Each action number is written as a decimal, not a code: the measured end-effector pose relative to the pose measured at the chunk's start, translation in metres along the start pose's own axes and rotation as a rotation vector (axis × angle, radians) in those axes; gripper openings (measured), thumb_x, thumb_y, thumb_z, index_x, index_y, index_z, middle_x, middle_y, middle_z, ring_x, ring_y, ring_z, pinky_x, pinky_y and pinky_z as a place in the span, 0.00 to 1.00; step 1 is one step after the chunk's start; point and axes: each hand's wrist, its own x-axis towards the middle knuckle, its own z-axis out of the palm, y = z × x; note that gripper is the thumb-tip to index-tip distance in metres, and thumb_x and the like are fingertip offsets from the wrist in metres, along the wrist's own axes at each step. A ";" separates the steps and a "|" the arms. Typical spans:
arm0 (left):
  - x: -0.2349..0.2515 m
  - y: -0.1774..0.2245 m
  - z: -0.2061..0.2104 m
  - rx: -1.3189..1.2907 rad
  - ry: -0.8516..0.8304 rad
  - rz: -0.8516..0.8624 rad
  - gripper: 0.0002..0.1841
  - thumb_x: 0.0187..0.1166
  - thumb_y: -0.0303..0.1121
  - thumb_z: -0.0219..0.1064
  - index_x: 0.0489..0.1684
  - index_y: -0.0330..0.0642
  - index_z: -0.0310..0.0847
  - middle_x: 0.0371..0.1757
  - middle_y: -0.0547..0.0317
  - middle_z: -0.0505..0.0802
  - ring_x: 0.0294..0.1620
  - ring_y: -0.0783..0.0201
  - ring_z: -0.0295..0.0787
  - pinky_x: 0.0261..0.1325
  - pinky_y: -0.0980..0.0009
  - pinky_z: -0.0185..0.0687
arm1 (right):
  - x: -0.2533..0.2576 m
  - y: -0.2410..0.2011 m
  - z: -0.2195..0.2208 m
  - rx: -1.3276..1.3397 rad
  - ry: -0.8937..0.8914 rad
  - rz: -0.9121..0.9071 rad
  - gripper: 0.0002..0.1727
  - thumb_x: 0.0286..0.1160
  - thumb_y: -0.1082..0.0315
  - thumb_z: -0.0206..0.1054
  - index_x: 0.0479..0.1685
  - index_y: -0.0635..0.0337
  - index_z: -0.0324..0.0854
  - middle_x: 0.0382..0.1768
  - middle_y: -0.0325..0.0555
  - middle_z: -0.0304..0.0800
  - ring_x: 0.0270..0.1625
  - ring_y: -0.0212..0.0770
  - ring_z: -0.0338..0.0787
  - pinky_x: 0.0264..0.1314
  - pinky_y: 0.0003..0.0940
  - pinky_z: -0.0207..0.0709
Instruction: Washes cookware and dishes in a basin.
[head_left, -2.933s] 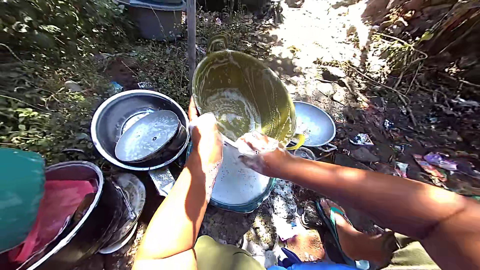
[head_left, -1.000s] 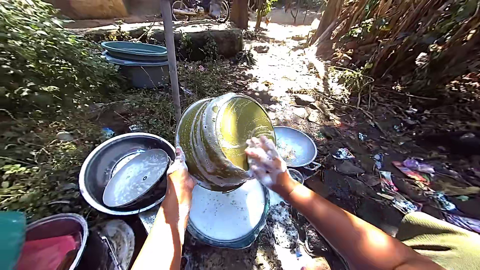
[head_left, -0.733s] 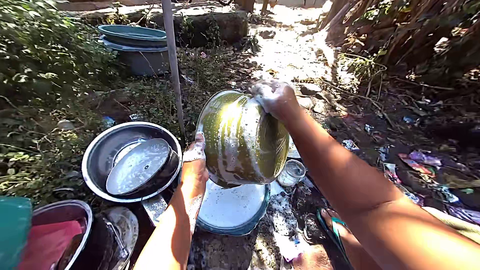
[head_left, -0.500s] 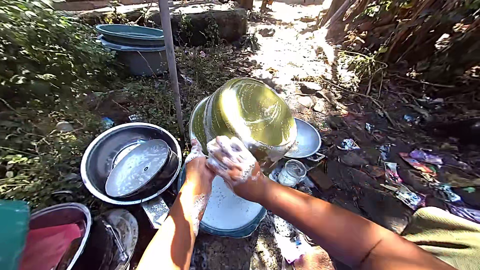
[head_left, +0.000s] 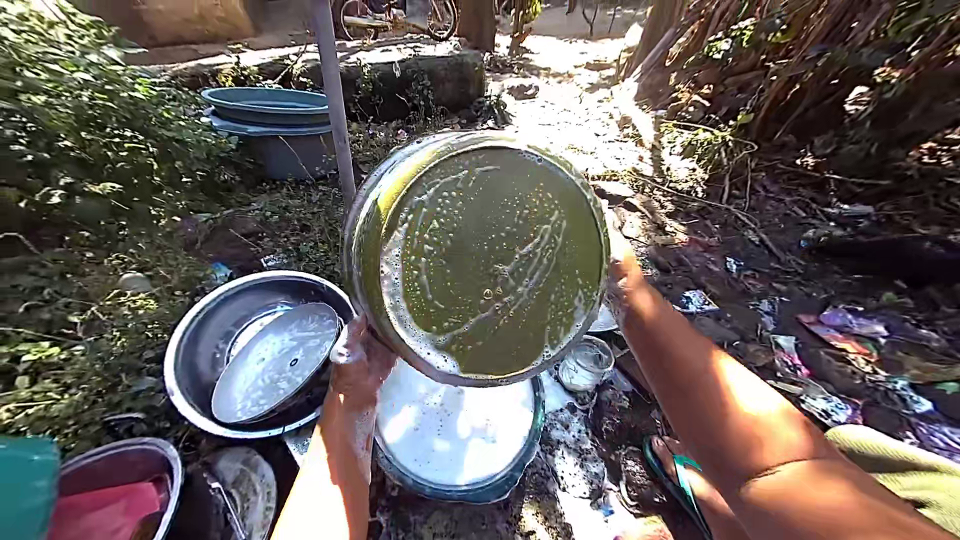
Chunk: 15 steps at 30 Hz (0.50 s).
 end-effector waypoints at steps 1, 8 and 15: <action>-0.003 0.010 -0.009 0.007 -0.134 0.039 0.18 0.74 0.54 0.71 0.51 0.53 0.91 0.49 0.61 0.97 0.53 0.66 0.94 0.59 0.64 0.91 | -0.007 -0.010 0.000 0.004 -0.007 0.038 0.21 0.94 0.69 0.43 0.77 0.69 0.67 0.60 0.43 0.81 0.59 0.14 0.78 0.64 0.12 0.72; -0.016 0.063 0.003 0.415 -0.544 0.124 0.14 0.73 0.44 0.77 0.55 0.61 0.92 0.50 0.79 0.96 0.51 0.84 0.91 0.57 0.80 0.87 | 0.043 -0.039 0.034 -0.323 -0.195 -0.273 0.16 0.89 0.68 0.55 0.58 0.70 0.85 0.53 0.52 0.91 0.57 0.35 0.88 0.67 0.34 0.79; -0.028 0.043 0.058 0.715 -0.253 0.090 0.20 0.72 0.44 0.77 0.62 0.52 0.86 0.53 0.78 0.94 0.54 0.82 0.89 0.61 0.78 0.86 | 0.032 -0.075 0.081 -0.705 -0.361 -0.539 0.23 0.87 0.53 0.57 0.70 0.58 0.84 0.73 0.54 0.83 0.79 0.53 0.79 0.80 0.56 0.71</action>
